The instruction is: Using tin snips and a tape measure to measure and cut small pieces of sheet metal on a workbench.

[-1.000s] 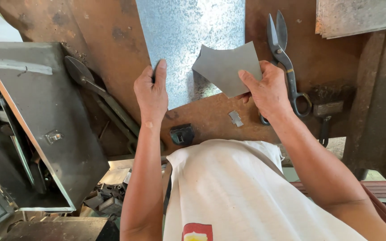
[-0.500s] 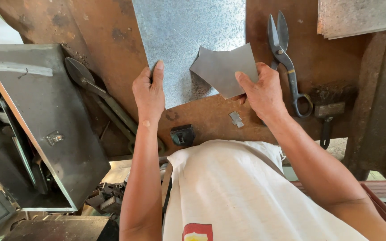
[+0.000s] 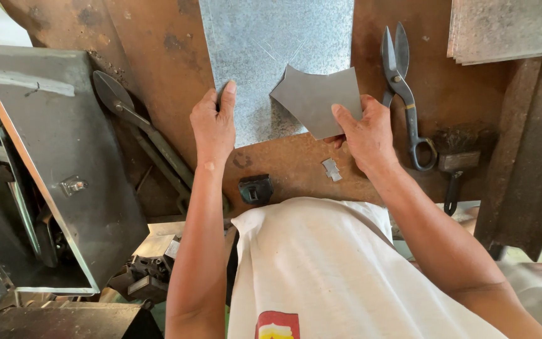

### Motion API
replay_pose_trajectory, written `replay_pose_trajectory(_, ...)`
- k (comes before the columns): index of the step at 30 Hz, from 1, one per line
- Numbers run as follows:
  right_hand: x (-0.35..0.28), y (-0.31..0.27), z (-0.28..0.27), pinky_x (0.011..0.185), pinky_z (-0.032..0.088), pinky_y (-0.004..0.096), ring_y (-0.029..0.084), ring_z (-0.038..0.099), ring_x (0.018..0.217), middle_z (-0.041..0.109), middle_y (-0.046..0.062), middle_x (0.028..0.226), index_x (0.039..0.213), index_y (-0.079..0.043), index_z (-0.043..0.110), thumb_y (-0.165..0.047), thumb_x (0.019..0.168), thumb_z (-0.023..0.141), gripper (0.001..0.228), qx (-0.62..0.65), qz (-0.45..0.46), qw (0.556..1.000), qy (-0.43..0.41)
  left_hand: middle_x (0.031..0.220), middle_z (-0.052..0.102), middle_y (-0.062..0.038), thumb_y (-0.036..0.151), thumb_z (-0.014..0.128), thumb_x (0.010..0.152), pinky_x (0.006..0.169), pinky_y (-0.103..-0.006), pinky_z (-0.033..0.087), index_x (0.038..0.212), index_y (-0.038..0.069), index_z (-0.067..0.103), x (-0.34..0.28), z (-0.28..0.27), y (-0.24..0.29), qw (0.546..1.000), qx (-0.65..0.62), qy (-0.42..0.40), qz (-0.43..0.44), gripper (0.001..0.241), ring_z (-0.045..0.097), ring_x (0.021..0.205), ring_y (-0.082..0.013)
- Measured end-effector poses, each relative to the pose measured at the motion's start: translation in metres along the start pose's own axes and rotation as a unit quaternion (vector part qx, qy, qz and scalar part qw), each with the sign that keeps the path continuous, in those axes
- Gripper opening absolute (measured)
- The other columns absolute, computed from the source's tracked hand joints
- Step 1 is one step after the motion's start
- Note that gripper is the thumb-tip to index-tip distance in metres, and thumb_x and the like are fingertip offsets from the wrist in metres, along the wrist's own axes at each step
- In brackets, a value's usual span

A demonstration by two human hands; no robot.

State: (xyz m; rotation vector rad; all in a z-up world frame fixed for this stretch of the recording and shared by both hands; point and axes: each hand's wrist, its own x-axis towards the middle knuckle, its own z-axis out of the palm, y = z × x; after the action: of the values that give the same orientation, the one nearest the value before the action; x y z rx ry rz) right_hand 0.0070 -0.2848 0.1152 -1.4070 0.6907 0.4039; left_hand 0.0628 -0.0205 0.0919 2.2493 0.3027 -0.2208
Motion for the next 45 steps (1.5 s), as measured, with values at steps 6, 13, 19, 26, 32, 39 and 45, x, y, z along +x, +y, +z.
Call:
replay_pose_trajectory(6, 0.009, 0.020, 0.006, 0.049, 0.051, 0.029, 0.016, 0.068, 0.061, 0.073, 0.012, 0.086, 0.109, 0.005, 0.061, -0.013, 0.100, 0.064, 0.020, 0.020, -0.012, 1.000, -0.004, 0.064, 0.047, -0.014, 0.044, 0.065, 0.102, 0.058, -0.0400, 0.042, 0.073, 0.000, 0.047, 0.009, 0.002, -0.011, 0.998, 0.044, -0.018, -0.045, 0.056, 0.039, 0.061, -0.0229)
replay_pose_trajectory(13, 0.015, 0.035, 0.014, 0.051, 0.055, 0.031, 0.018, 0.069, 0.062, 0.072, 0.013, 0.086, 0.110, 0.006, 0.060, -0.012, 0.100, 0.062, 0.021, 0.014, -0.002, 1.000, 0.002, 0.074, 0.064, -0.016, 0.044, 0.071, 0.096, 0.070, -0.0430, 0.050, 0.091, 0.000, 0.062, 0.009, 0.015, -0.029, 0.995, 0.062, 0.001, -0.074, 0.045, 0.060, 0.069, -0.0294)
replay_pose_trajectory(19, 0.006, 0.035, 0.014, 0.057, 0.059, 0.033, 0.019, 0.070, 0.070, 0.072, 0.014, 0.095, 0.117, 0.006, 0.059, -0.013, 0.101, 0.062, 0.025, 0.023, -0.004, 1.000, -0.014, 0.085, 0.074, -0.010, 0.036, 0.071, 0.092, 0.076, -0.0390, 0.055, 0.107, 0.004, 0.070, -0.007, 0.015, -0.036, 0.993, 0.048, 0.031, -0.105, 0.036, 0.071, 0.079, -0.0252)
replay_pose_trajectory(26, -0.022, 0.031, 0.023, 0.076, 0.065, 0.039, 0.020, 0.074, 0.093, 0.071, 0.011, 0.114, 0.127, 0.003, 0.055, -0.016, 0.100, 0.063, 0.034, 0.149, -0.018, 0.986, -0.077, 0.087, 0.074, -0.005, 0.040, 0.072, 0.095, 0.071, -0.0283, 0.054, 0.102, 0.005, 0.076, -0.056, 0.037, 0.011, 0.975, -0.125, -0.041, -0.177, 0.036, 0.067, 0.077, -0.0129)
replay_pose_trajectory(32, -0.033, 0.063, -0.005, 0.083, 0.060, 0.038, 0.025, 0.074, 0.097, 0.071, 0.012, 0.108, 0.123, 0.001, 0.062, -0.026, 0.104, 0.066, 0.033, -0.123, -0.065, 0.990, -0.027, 0.096, 0.068, 0.000, 0.025, 0.072, 0.097, 0.074, -0.0257, 0.049, 0.108, 0.000, 0.071, -0.065, 0.059, -0.011, 0.856, -0.484, -0.105, -0.151, 0.027, 0.057, 0.084, -0.0073)
replay_pose_trajectory(39, -0.033, 0.145, -0.120, 0.099, 0.044, 0.053, 0.047, 0.050, 0.119, 0.052, 0.030, 0.126, 0.139, 0.000, 0.059, -0.033, 0.086, 0.084, 0.067, -0.565, -0.171, 0.798, 0.123, 0.089, 0.060, 0.000, 0.018, 0.069, 0.097, 0.074, -0.0288, 0.045, 0.104, -0.004, 0.066, -0.062, 0.042, -0.042, 0.895, -0.411, -0.053, -0.165, 0.024, 0.051, 0.082, -0.0100)
replay_pose_trajectory(45, -0.055, 0.125, -0.103, 0.104, 0.044, 0.050, 0.046, 0.049, 0.124, 0.047, 0.028, 0.134, 0.148, -0.006, 0.049, -0.028, 0.080, 0.090, 0.083, -0.549, -0.134, 0.806, 0.178, 0.094, 0.059, -0.002, 0.017, 0.069, 0.093, 0.076, -0.0291, 0.048, 0.111, -0.004, 0.063, -0.069, 0.030, -0.034, 0.903, -0.405, -0.034, -0.140, 0.028, 0.053, 0.087, -0.0107)
